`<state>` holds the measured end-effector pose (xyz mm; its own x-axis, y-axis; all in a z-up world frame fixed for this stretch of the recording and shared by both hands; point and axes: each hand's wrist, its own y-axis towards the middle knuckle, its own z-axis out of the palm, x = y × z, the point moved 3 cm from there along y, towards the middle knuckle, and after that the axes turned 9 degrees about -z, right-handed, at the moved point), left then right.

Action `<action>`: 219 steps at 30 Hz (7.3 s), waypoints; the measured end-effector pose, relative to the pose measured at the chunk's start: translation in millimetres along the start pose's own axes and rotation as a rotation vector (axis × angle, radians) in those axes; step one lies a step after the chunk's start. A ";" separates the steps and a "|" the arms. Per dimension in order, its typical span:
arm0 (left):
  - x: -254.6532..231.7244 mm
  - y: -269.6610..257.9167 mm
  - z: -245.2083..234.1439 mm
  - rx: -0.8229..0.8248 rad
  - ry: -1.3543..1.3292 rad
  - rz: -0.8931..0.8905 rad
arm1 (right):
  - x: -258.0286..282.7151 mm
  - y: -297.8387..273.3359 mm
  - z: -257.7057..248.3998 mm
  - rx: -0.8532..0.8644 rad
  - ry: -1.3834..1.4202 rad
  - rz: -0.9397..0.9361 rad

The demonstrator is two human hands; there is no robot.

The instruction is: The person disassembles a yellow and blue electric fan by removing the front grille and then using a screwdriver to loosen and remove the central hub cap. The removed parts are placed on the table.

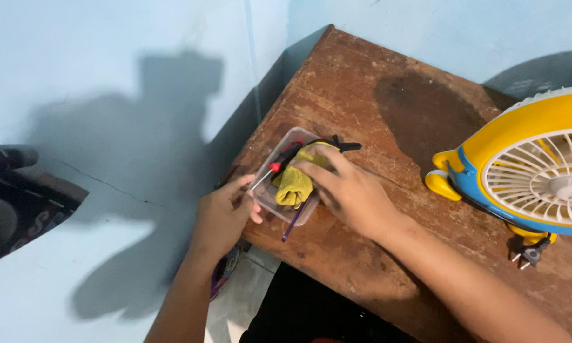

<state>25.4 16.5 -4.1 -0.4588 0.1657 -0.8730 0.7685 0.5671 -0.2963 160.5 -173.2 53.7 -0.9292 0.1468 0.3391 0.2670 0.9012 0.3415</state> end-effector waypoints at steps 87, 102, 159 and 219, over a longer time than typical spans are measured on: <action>-27.1 -3.6 8.7 -0.307 0.329 0.228 | -56.2 -103.7 -38.6 -0.315 0.110 0.140; -35.4 -8.8 37.2 -0.146 0.526 0.285 | -37.7 -79.3 -42.6 -0.450 0.376 0.248; -77.7 -41.6 101.4 0.048 0.691 0.581 | -36.3 -66.0 -15.1 0.034 0.208 0.005; -105.6 -49.2 63.8 -0.066 0.413 0.977 | -21.3 -61.8 -56.3 -0.252 0.215 -0.048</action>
<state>64.5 -80.4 77.9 0.2194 0.8269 -0.5178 0.8652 0.0804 0.4949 178.2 -255.0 74.7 -0.8741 -0.0075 0.4856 0.3038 0.7717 0.5588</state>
